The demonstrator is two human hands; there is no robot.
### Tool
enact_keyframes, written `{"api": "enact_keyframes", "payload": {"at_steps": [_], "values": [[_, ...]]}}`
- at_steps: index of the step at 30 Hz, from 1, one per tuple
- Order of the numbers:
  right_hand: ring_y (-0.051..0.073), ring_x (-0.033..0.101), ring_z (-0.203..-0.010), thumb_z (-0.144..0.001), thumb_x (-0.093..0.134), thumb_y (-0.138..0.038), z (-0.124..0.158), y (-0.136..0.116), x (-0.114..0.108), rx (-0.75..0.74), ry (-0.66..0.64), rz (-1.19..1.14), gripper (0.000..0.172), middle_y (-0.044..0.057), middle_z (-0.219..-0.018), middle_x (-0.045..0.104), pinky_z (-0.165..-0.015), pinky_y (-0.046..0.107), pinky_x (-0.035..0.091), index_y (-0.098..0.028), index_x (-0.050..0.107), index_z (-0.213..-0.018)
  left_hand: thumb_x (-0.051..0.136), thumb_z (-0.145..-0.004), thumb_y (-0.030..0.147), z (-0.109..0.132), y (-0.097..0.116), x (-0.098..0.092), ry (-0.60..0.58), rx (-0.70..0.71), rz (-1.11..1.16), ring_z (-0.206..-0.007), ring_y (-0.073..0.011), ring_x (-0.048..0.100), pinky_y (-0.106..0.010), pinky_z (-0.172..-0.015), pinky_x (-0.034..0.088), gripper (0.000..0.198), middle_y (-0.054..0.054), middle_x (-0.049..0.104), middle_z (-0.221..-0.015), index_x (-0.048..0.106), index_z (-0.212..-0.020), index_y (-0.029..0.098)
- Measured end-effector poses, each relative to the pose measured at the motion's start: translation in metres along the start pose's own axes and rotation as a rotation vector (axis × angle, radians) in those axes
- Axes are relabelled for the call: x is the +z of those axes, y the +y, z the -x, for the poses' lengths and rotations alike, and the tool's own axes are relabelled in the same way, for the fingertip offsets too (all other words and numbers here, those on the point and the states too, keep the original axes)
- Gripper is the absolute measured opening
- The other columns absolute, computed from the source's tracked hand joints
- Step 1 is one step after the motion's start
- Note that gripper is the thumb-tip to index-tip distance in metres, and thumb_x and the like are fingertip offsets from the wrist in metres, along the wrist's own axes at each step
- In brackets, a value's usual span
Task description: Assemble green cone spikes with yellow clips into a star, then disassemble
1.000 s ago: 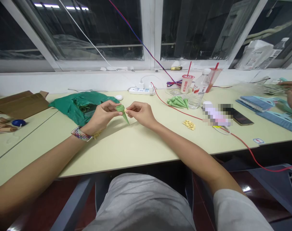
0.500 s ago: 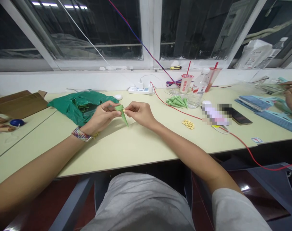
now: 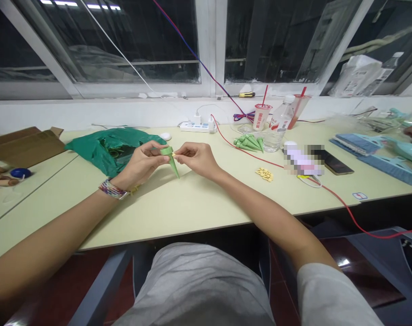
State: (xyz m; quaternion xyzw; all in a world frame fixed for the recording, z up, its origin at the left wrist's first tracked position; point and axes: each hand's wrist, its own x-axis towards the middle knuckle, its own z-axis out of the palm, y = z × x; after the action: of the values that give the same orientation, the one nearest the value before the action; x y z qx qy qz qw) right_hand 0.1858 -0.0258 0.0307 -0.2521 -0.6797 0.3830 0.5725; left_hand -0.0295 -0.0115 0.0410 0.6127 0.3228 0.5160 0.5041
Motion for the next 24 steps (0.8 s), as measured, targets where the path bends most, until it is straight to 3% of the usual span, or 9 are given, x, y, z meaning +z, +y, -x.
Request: {"api": "enact_keyframes", "payload": {"at_steps": [6,10,15,17,19,24], "values": [[0.015,0.067,-0.069,-0.079,0.087,-0.051,0.0,0.007,0.001,0.016,0.019,0.027,0.034,0.001,-0.074,0.073,-0.068,0.031,0.056,-0.019,0.074,-0.082,0.103,-0.065,0.036,0.0,0.003,0.004,-0.031,0.069,-0.087,-0.081,-0.019,0.075,-0.033,-0.079,0.063,0.046,-0.004,0.077,-0.092,0.073,-0.096,0.021],[0.015,0.068,-0.072,-0.083,0.083,-0.049,0.001,0.007,0.005,0.019,0.025,0.058,0.032,0.001,-0.079,0.075,-0.07,0.029,0.056,-0.02,0.07,-0.084,0.098,-0.073,0.039,0.001,0.006,0.01,-0.112,0.03,-0.068,-0.081,-0.0195,0.075,-0.034,-0.081,0.062,0.049,-0.001,0.074,-0.083,0.069,-0.108,0.023],[0.016,0.073,-0.08,-0.089,0.077,-0.04,0.001,-0.004,-0.004,0.046,-0.105,0.173,0.022,0.002,-0.087,0.078,-0.076,0.03,0.058,-0.02,0.071,-0.096,0.096,-0.076,0.038,0.003,0.007,0.01,-0.138,0.001,-0.142,-0.083,-0.0205,0.077,-0.034,-0.084,0.06,0.052,-0.001,0.074,-0.084,0.067,-0.116,0.022],[0.018,0.074,-0.085,-0.089,0.075,-0.036,0.005,-0.012,-0.023,0.062,-0.152,0.288,0.025,0.003,-0.092,0.08,-0.078,0.031,0.058,-0.021,0.073,-0.108,0.095,-0.077,0.038,0.003,0.007,0.009,-0.126,-0.007,-0.165,-0.084,-0.02,0.076,-0.033,-0.083,0.059,0.051,-0.002,0.075,-0.086,0.068,-0.118,0.022],[0.019,0.075,-0.086,-0.089,0.072,-0.032,0.012,-0.023,-0.055,0.09,-0.179,0.458,0.027,0.004,-0.093,0.08,-0.078,0.032,0.058,-0.02,0.074,-0.114,0.096,-0.075,0.035,0.003,0.007,0.009,-0.106,-0.028,-0.176,-0.083,-0.0194,0.075,-0.032,-0.081,0.058,0.053,-0.001,0.075,-0.085,0.069,-0.118,0.022],[0.023,0.074,-0.08,-0.085,0.069,-0.025,0.043,-0.061,-0.17,0.335,-0.218,0.981,0.016,0.006,-0.089,0.082,-0.077,0.034,0.056,-0.02,0.083,-0.09,0.099,-0.068,0.034,0.002,0.004,0.012,-0.086,-0.051,-0.157,-0.083,-0.0187,0.073,-0.031,-0.078,0.057,0.053,-0.003,0.074,-0.089,0.072,-0.112,0.02]]}}
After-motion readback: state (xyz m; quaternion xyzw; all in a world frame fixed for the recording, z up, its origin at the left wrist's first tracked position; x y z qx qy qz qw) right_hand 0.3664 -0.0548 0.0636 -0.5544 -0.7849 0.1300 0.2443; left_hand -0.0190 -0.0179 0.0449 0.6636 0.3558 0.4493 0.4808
